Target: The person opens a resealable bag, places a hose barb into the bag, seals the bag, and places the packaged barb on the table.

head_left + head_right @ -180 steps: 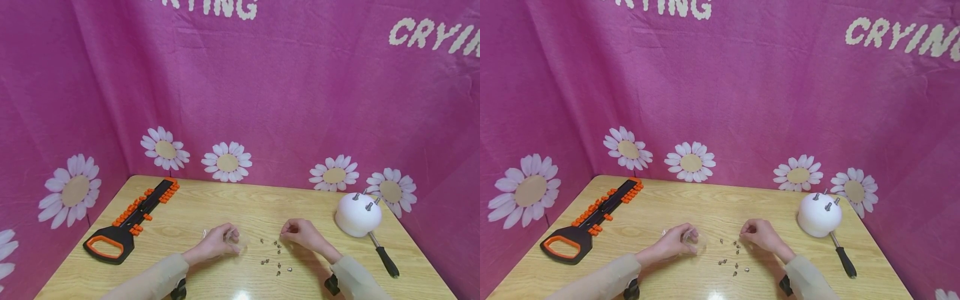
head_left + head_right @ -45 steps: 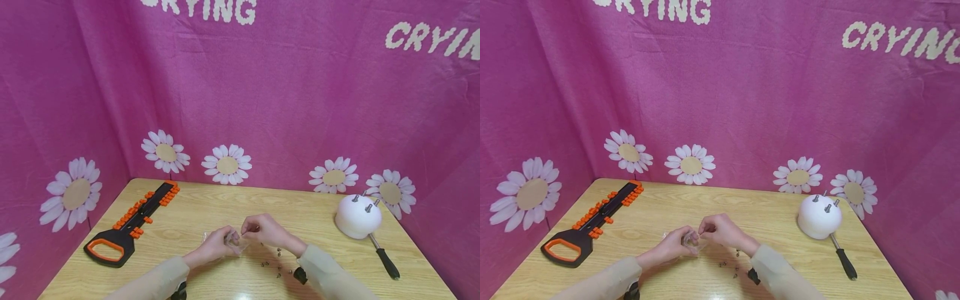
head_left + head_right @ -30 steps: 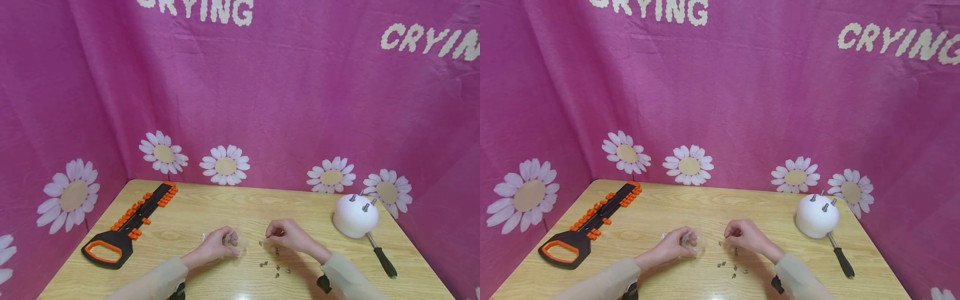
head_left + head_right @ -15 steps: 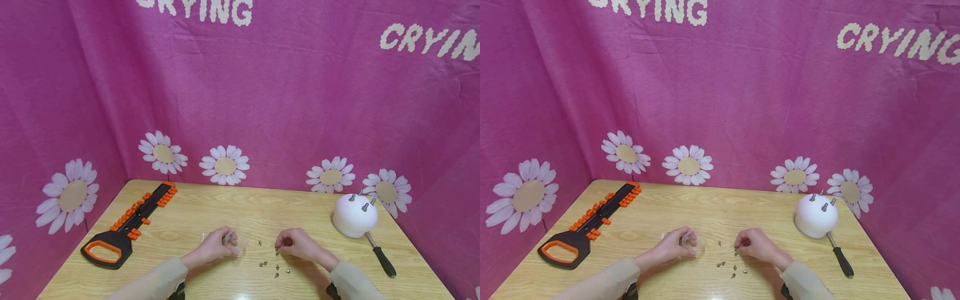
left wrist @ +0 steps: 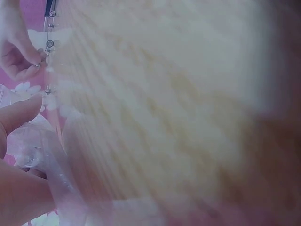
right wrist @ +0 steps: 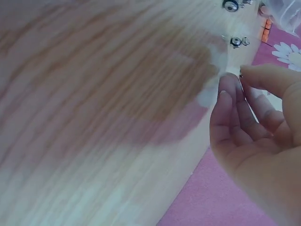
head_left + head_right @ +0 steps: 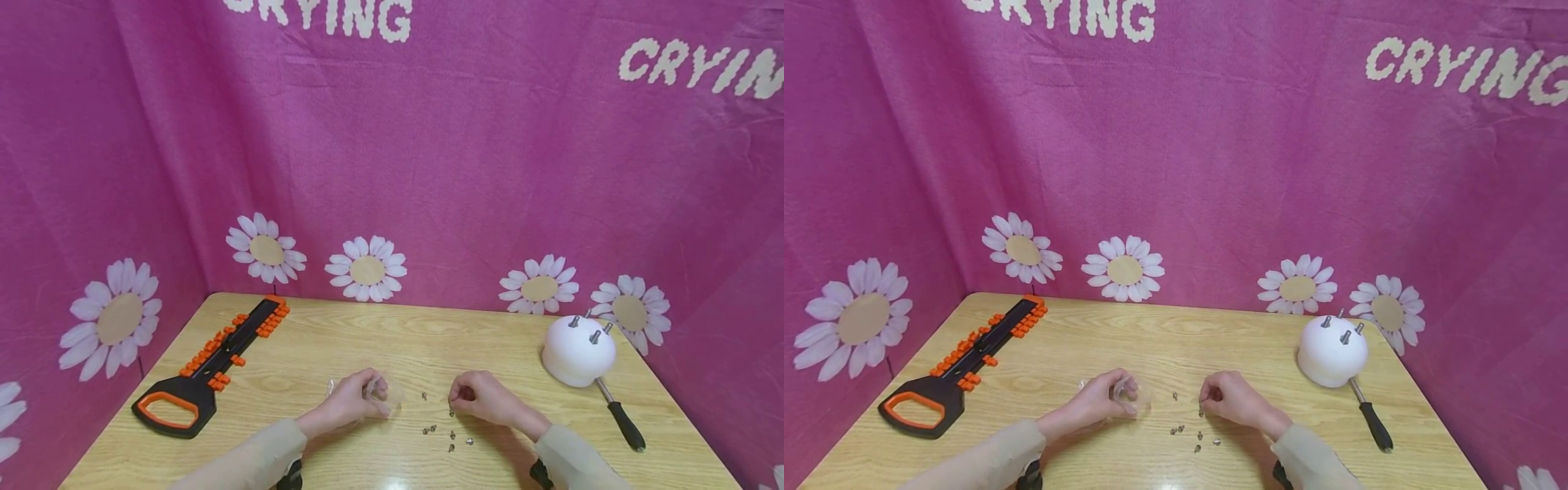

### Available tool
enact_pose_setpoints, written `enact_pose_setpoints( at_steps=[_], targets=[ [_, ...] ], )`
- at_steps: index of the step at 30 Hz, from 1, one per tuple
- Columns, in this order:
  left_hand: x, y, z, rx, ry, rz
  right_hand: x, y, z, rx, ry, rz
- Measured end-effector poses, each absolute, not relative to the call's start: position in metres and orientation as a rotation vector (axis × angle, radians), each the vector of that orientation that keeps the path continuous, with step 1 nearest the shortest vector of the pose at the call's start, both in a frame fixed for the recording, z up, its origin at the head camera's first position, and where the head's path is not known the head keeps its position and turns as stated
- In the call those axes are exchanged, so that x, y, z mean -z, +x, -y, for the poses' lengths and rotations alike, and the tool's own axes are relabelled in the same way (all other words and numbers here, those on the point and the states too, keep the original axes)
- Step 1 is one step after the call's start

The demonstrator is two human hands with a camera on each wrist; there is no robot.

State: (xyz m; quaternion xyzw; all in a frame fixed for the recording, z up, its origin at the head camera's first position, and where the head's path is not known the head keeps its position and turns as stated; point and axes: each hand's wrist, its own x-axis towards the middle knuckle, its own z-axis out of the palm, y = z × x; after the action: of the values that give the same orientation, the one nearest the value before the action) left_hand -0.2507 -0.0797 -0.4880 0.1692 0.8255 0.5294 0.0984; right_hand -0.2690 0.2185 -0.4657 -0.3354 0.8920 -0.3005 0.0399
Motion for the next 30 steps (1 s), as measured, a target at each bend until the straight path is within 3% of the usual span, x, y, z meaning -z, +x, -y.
enact_pose_setpoints(
  at_steps=[16,30],
  targets=[
    [0.483,-0.249,0.08,-1.648,0.532,-2.364,0.45,-0.278,-0.203,1.057,-1.05,-2.749],
    [0.485,-0.25,0.08,-1.554,0.5,-2.456,0.437,-0.281,-0.157,1.095,-1.092,-2.675]
  ],
)
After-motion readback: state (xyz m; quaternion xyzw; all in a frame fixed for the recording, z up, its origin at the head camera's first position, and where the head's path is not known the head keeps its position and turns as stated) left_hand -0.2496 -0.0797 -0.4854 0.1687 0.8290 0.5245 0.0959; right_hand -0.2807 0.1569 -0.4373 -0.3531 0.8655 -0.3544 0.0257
